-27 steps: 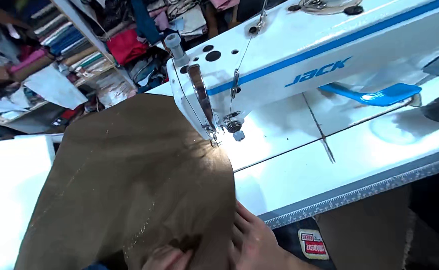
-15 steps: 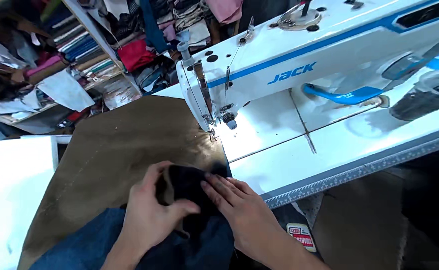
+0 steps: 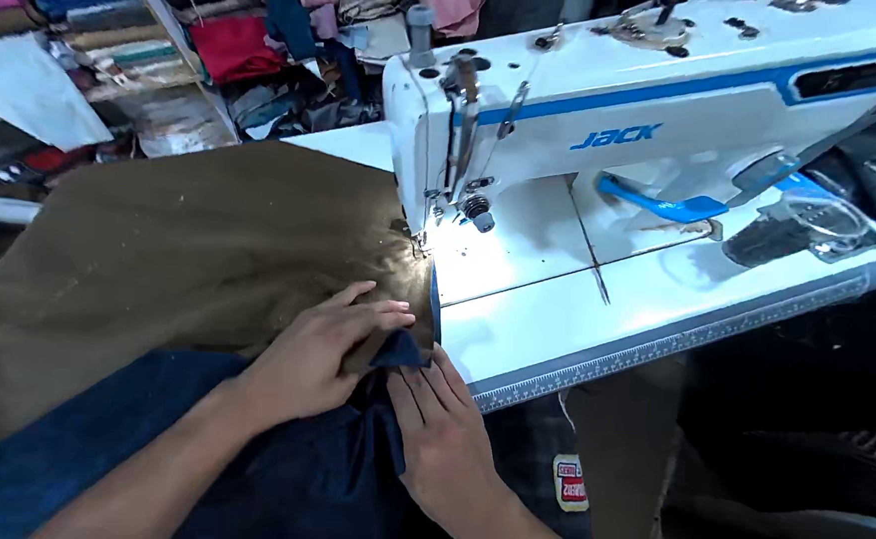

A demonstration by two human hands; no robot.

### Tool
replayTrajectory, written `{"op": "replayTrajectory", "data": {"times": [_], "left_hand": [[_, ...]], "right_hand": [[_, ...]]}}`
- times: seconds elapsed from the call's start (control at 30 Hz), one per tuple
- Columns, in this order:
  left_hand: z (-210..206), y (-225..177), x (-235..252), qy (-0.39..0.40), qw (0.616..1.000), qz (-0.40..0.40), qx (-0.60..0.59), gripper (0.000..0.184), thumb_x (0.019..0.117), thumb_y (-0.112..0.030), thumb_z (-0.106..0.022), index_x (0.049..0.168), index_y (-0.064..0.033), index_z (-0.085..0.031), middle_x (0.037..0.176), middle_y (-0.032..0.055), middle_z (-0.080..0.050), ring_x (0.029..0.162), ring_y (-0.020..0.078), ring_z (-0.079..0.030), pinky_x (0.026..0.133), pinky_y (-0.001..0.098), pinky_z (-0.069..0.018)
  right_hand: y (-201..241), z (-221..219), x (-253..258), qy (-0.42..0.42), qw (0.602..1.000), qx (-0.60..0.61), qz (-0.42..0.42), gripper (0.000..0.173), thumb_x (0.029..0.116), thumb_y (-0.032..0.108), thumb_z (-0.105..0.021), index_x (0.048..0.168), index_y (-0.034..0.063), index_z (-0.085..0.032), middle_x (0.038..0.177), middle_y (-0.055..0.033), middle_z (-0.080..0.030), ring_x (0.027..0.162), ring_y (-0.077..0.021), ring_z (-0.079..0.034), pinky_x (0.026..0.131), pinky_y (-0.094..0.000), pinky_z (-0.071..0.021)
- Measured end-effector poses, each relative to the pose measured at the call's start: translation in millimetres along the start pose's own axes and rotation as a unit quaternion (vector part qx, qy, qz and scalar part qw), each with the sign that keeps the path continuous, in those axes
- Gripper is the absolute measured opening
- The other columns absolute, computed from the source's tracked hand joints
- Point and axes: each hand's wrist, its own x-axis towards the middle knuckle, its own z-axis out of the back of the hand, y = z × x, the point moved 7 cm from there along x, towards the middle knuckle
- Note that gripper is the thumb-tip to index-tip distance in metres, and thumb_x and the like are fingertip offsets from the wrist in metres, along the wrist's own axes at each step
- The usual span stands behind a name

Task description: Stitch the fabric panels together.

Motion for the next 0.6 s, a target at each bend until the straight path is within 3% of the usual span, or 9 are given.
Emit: {"op": "replayTrajectory", "data": {"times": [0.03, 0.07, 0.13, 0.23, 0.33, 0.47, 0.53, 0.6], "left_hand": [[1, 3, 0, 0.0, 1.0, 0.007, -0.009, 0.041, 0.0935, -0.035, -0.068, 0.13, -0.0177, -0.069, 0.136, -0.0109, -0.066, 0.135, 0.0071, -0.055, 0.126, 0.0426, -0.0337], [1, 5, 1, -0.005, 1.0, 0.013, -0.008, 0.044, 0.0902, -0.039, -0.073, 0.129, -0.0187, -0.069, 0.134, -0.0116, -0.067, 0.134, 0.0066, -0.056, 0.126, 0.042, -0.0336], [-1, 5, 3, -0.014, 1.0, 0.017, 0.006, 0.043, 0.083, -0.021, -0.072, 0.126, -0.0177, -0.07, 0.132, -0.0116, -0.068, 0.132, 0.0084, -0.057, 0.125, 0.0421, -0.0352], [-7, -2, 9, 0.006, 0.999, -0.033, 0.024, 0.038, 0.0891, -0.005, -0.059, 0.125, -0.0088, -0.071, 0.14, -0.0069, -0.065, 0.138, 0.0105, -0.054, 0.129, 0.048, -0.0277], [-11, -5, 10, 0.029, 0.996, -0.071, 0.036, 0.035, 0.0874, -0.005, -0.061, 0.12, -0.0097, -0.072, 0.145, -0.0081, -0.062, 0.143, 0.0105, -0.048, 0.13, 0.0513, -0.0214], [-13, -3, 10, 0.03, 0.998, -0.05, 0.04, 0.03, 0.0872, -0.007, -0.062, 0.116, -0.0128, -0.071, 0.134, -0.0097, -0.069, 0.133, 0.0065, -0.057, 0.131, 0.0476, -0.0226], [-16, -4, 11, 0.043, 0.997, -0.037, 0.059, 0.052, 0.0823, -0.007, -0.065, 0.134, -0.0179, -0.067, 0.136, -0.0125, -0.067, 0.131, 0.0045, -0.058, 0.13, 0.0443, -0.0246], [-17, -8, 12, 0.044, 0.995, -0.051, 0.067, 0.055, 0.084, -0.006, -0.064, 0.137, -0.0177, -0.065, 0.138, -0.0095, -0.066, 0.133, 0.0071, -0.058, 0.129, 0.0445, -0.0284]], "right_hand": [[0, 0, -1, -0.001, 1.0, 0.002, 0.004, 0.034, 0.0922, 0.007, -0.055, 0.122, 0.0077, -0.073, 0.128, -0.0068, -0.072, 0.131, -0.0236, -0.061, 0.119, -0.0454, -0.0406], [0, 0, -2, -0.001, 1.0, 0.004, 0.004, 0.034, 0.0922, 0.008, -0.056, 0.121, 0.0086, -0.073, 0.128, -0.0065, -0.072, 0.132, -0.024, -0.06, 0.12, -0.0455, -0.0401], [-1, 0, -2, 0.002, 1.0, 0.005, 0.009, 0.035, 0.0917, 0.01, -0.058, 0.123, 0.0092, -0.073, 0.13, -0.0065, -0.071, 0.136, -0.0246, -0.057, 0.122, -0.0462, -0.0381], [-1, 0, -5, -0.004, 1.0, 0.012, 0.022, 0.031, 0.0901, 0.012, -0.059, 0.116, 0.01, -0.075, 0.127, -0.0067, -0.073, 0.136, -0.0252, -0.057, 0.122, -0.0469, -0.0373], [-2, 0, -6, -0.009, 0.999, 0.017, 0.027, 0.028, 0.0892, 0.013, -0.06, 0.111, 0.0121, -0.076, 0.124, -0.006, -0.073, 0.135, -0.0253, -0.058, 0.122, -0.0463, -0.0363], [-2, -1, -9, -0.007, 1.0, 0.013, 0.027, 0.029, 0.0875, 0.012, -0.06, 0.111, 0.0118, -0.076, 0.123, -0.0058, -0.073, 0.136, -0.0256, -0.057, 0.123, -0.0472, -0.0353], [-2, -1, -10, -0.006, 1.0, 0.013, 0.027, 0.03, 0.0877, 0.012, -0.059, 0.113, 0.0114, -0.076, 0.123, -0.0055, -0.073, 0.136, -0.0256, -0.057, 0.122, -0.0471, -0.0356], [-2, -1, -10, -0.009, 1.0, 0.016, 0.024, 0.029, 0.088, 0.012, -0.06, 0.111, 0.0118, -0.076, 0.121, -0.0059, -0.074, 0.133, -0.0266, -0.059, 0.12, -0.0474, -0.0385]]}}
